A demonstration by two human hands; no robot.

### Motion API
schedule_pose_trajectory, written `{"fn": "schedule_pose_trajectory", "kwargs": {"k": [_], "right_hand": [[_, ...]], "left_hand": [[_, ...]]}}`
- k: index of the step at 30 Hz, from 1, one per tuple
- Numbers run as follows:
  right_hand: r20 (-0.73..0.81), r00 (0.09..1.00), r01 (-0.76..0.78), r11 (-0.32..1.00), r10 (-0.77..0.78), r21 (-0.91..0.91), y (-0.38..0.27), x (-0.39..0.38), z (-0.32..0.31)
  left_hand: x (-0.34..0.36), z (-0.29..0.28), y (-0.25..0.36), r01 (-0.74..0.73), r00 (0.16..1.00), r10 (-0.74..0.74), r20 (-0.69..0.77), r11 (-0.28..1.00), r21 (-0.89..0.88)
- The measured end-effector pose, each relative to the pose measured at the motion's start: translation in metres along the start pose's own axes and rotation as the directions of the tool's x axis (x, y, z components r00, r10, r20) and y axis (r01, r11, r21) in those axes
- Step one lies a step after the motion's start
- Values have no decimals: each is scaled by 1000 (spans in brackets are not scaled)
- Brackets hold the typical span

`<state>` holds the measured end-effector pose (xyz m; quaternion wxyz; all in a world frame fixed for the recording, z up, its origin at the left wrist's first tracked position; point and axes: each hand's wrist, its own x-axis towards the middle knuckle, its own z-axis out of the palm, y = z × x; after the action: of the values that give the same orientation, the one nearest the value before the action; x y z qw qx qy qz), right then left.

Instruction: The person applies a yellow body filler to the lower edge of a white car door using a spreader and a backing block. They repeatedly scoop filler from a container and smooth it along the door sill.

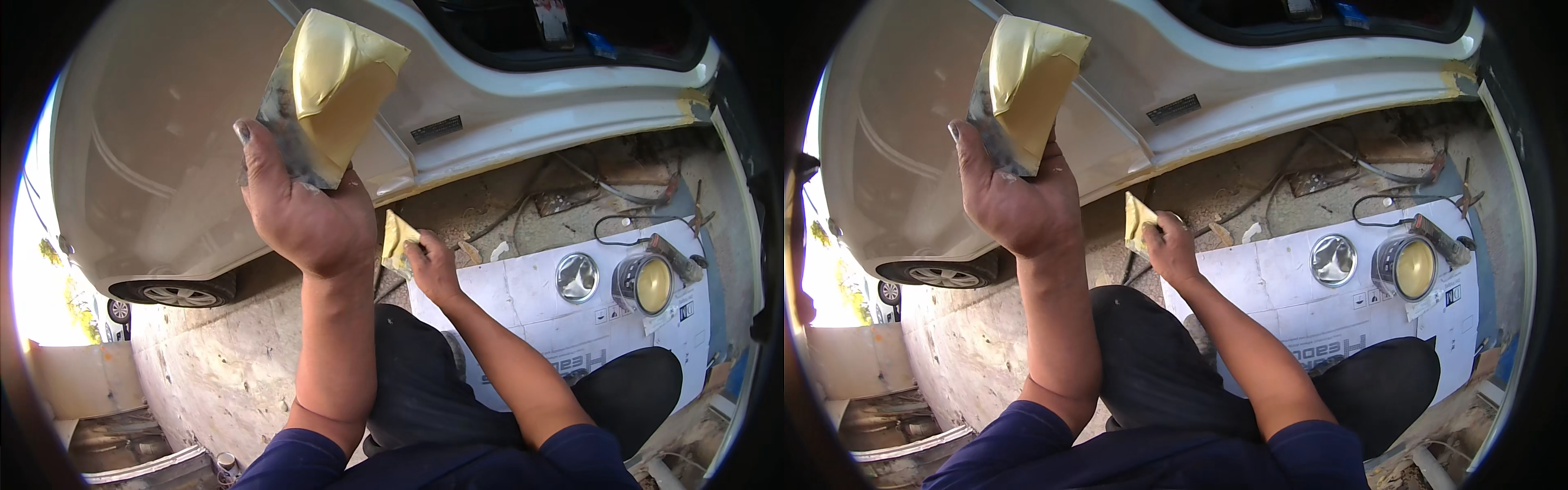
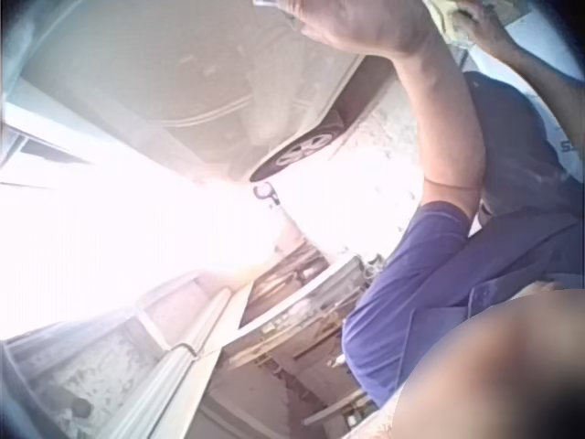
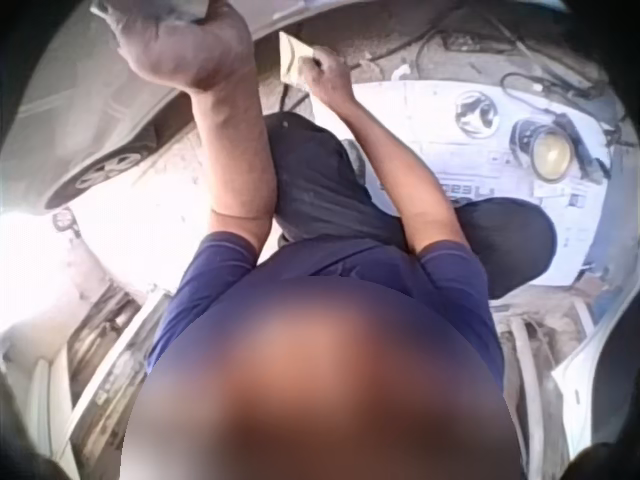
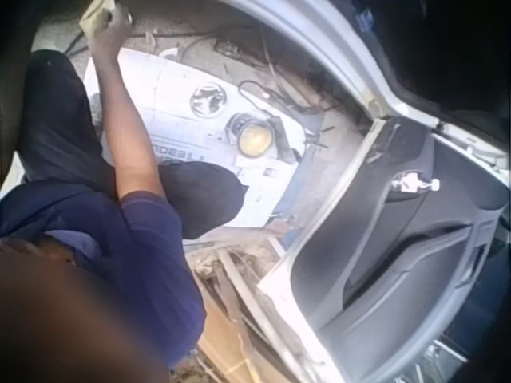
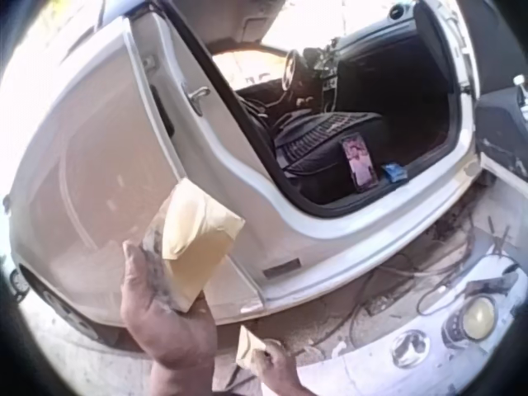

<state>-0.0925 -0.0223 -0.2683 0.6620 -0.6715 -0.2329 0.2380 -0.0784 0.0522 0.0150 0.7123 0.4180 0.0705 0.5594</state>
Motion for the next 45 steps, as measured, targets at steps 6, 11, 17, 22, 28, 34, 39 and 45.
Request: {"fn": "schedule_pose_trajectory", "kwargs": {"k": [6,11,17,22,28,34,39,45], "right_hand": [[48,976,216,974,-213,-74,-13,18,11],[49,982,186,979,-182,-86,-7,31,5],[3,994,109,991,-109,-73,-4,40,-13],[-40,997,63,998,-63,-15,-2,46,-35],[-192,981,32,992,-8,123,2,56,-77],[-277,945,-42,902,176,430,8,72,-152],[-447,822,49,739,352,672,-5,81,-226],[-519,749,126,681,412,721,-6,113,-308]], "left_hand": [[1,-9,2,-1,1000,0,14,1000,25],[2,-12,1,8,997,-8,78,1000,9],[2,-8,-3,2,1000,-3,23,1000,8],[3,0,-6,-3,1000,3,26,1000,7],[-4,11,-15,40,998,-39,42,999,-28],[-14,27,-34,87,996,-87,18,996,-12],[-26,45,-51,162,985,-165,40,984,79],[-42,57,-71,175,976,-199,85,958,228]]}}
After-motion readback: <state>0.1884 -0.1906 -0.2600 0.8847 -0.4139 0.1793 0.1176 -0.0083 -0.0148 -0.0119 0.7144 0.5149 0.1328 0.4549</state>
